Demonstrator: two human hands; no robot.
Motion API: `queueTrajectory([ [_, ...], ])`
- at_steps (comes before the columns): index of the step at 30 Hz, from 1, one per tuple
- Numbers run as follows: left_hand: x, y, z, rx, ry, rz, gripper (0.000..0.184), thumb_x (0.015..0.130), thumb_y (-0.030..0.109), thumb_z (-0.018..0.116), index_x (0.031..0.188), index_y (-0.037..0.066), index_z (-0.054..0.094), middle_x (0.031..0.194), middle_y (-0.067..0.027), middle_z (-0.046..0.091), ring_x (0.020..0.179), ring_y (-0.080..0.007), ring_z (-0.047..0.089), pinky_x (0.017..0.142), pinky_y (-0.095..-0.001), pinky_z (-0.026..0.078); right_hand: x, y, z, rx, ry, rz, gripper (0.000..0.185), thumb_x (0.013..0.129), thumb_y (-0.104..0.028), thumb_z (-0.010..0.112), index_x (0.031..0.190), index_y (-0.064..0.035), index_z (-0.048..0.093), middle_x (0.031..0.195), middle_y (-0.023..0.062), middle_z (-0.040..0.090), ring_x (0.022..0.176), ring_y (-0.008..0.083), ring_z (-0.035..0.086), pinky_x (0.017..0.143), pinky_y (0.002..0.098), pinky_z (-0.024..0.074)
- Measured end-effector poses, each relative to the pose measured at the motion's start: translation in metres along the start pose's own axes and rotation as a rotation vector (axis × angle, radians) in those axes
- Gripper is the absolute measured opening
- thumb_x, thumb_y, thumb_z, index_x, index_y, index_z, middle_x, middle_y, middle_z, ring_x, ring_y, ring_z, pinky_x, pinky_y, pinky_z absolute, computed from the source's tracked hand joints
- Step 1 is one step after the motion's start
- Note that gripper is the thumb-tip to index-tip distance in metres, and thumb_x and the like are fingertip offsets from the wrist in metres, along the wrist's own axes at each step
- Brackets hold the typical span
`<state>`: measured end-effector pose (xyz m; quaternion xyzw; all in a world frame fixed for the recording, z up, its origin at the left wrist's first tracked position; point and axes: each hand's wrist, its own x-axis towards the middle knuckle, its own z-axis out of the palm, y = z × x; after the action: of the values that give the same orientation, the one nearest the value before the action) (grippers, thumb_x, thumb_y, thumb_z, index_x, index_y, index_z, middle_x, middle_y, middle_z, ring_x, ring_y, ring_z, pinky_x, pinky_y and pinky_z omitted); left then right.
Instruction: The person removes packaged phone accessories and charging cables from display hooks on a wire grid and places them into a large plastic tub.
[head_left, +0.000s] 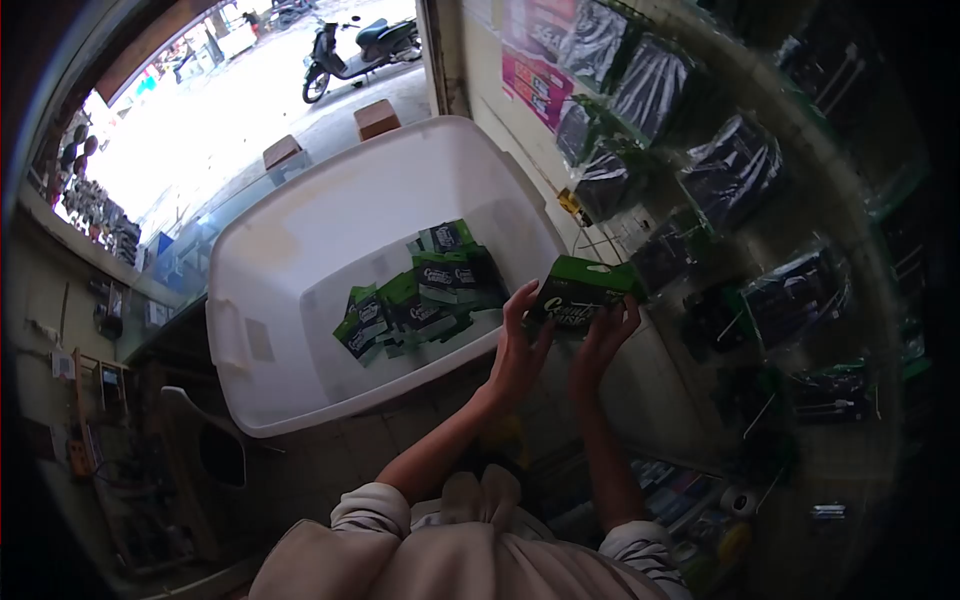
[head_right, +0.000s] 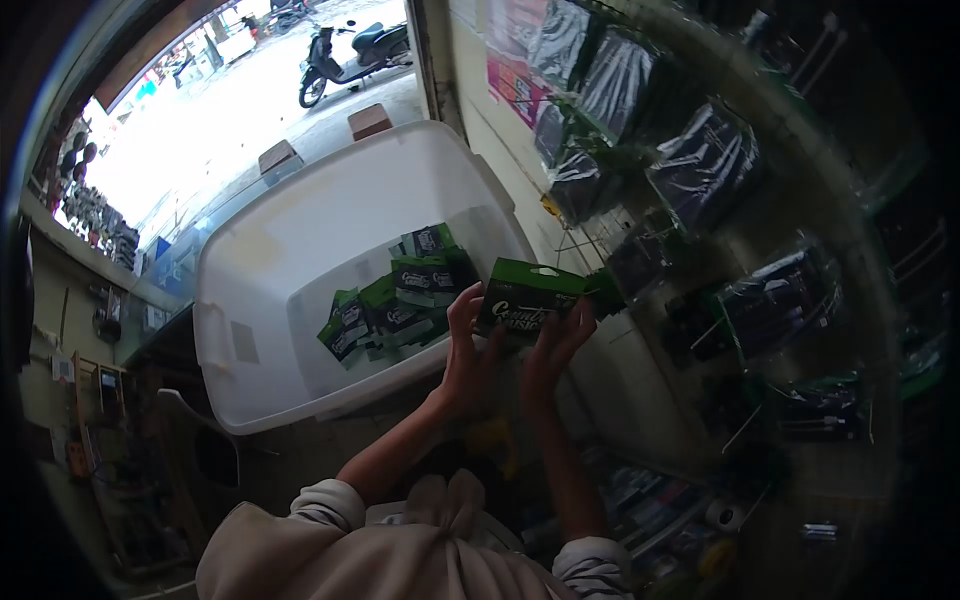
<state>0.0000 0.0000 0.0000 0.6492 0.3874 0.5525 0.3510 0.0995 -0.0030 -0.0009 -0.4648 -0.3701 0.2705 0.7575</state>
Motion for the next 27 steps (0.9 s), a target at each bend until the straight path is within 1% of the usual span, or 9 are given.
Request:
queueTrajectory([
  [2, 0.012, 0.000, 0.000, -0.133, 0.072, -0.062, 0.060, 0.077, 0.001, 0.052, 0.127, 0.014, 0.021, 0.115, -0.0108, 0.035, 0.109, -0.0222, 0.037, 0.088, -0.0374, 0.033, 0.018, -0.005, 0.013, -0.042, -0.138, -0.068, 0.045, 0.087, -0.019, 0.043, 0.121, -0.0053, 0.019, 0.116, 0.0163, 0.035, 0.103, 0.0220, 0.040, 0.087, 0.0322, 0.0330],
  [6, 0.037, -0.021, -0.110, 0.062, 0.145, -0.169, 0.067, 0.075, -0.002, 0.052, 0.128, 0.015, 0.015, 0.104, -0.0128, 0.043, 0.098, -0.0214, 0.046, 0.077, -0.0322, 0.041, 0.003, 0.034, 0.115, -0.176, -0.451, -0.041, 0.041, 0.085, -0.014, 0.043, 0.118, -0.0027, 0.023, 0.105, 0.0153, 0.040, 0.097, 0.0212, 0.042, 0.083, 0.0324, 0.0350],
  [9, 0.040, -0.078, -0.146, 0.158, 0.154, -0.336, 0.069, 0.074, -0.003, 0.051, 0.128, 0.017, 0.013, 0.100, -0.0147, 0.045, 0.094, -0.0223, 0.049, 0.074, -0.0318, 0.042, 0.003, 0.085, 0.155, -0.352, -0.663, 0.154, 0.046, 0.078, -0.007, 0.049, 0.117, -0.0013, 0.024, 0.104, 0.0198, 0.041, 0.096, 0.0303, 0.045, 0.083, 0.0388, 0.0365],
  [11, 0.038, -0.114, -0.164, 0.196, 0.132, -0.421, 0.074, 0.073, -0.001, 0.053, 0.130, 0.012, 0.008, 0.105, -0.0196, 0.042, 0.097, -0.0291, 0.048, 0.079, -0.0363, 0.041, -0.003, 0.152, 0.172, -0.490, -0.749, 0.054, 0.050, 0.077, -0.006, 0.051, 0.118, -0.0012, 0.022, 0.105, 0.0223, 0.040, 0.097, 0.0334, 0.045, 0.083, 0.0404, 0.0367],
  [13, 0.027, -0.165, -0.176, 0.545, 0.085, -0.311, 0.082, 0.071, 0.004, 0.057, 0.130, 0.006, 0.000, 0.112, -0.0244, 0.038, 0.102, -0.0363, 0.044, 0.086, -0.0392, 0.037, -0.008, 0.200, 0.181, -0.632, -0.823, -0.046, 0.055, 0.075, -0.005, 0.052, 0.118, -0.0011, 0.019, 0.107, 0.0247, 0.039, 0.098, 0.0365, 0.045, 0.083, 0.0420, 0.0369],
  [14, 0.028, -0.172, -0.184, 0.539, -0.043, -0.532, 0.089, 0.069, 0.008, 0.060, 0.129, 0.001, -0.005, 0.117, -0.0281, 0.032, 0.105, -0.0409, 0.040, 0.091, -0.0395, 0.032, -0.010, 0.217, 0.182, -0.684, -0.999, 0.086, 0.061, 0.074, -0.007, 0.054, 0.120, -0.0014, 0.015, 0.109, 0.0272, 0.038, 0.099, 0.0388, 0.044, 0.084, 0.0423, 0.0369],
  [16, 0.027, -0.189, -0.190, 0.568, -0.106, -0.606, 0.088, 0.069, 0.008, 0.059, 0.129, 0.001, -0.005, 0.113, -0.0291, 0.034, 0.101, -0.0426, 0.042, 0.087, -0.0412, 0.035, -0.012, 0.233, 0.189, -0.895, -1.235, 0.372, 0.077, 0.071, -0.010, 0.058, 0.124, -0.0031, 0.003, 0.110, 0.0336, 0.035, 0.104, 0.0436, 0.039, 0.088, 0.0420, 0.0351],
  [23, 0.019, -0.250, -0.201, 0.623, -0.177, -0.688, 0.088, 0.069, 0.015, 0.063, 0.129, -0.002, 0.001, 0.109, -0.0291, 0.038, 0.100, -0.0416, 0.041, 0.086, -0.0418, 0.035, -0.025, 0.267, 0.188, -0.953, -1.174, 0.399, 0.078, 0.069, -0.012, 0.061, 0.124, -0.0069, 0.007, 0.106, 0.0334, 0.040, 0.099, 0.0432, 0.044, 0.087, 0.0421, 0.0348],
  [27, 0.028, -0.233, -0.199, 0.627, -0.169, -0.642, 0.086, 0.069, 0.018, 0.064, 0.129, -0.002, 0.006, 0.109, -0.0279, 0.039, 0.102, -0.0396, 0.040, 0.088, -0.0414, 0.033, -0.012, 0.264, 0.180, -0.941, -1.154, 0.417, 0.073, 0.071, -0.013, 0.059, 0.125, -0.0050, 0.010, 0.110, 0.0308, 0.034, 0.102, 0.0436, 0.040, 0.088, 0.0422, 0.0339],
])
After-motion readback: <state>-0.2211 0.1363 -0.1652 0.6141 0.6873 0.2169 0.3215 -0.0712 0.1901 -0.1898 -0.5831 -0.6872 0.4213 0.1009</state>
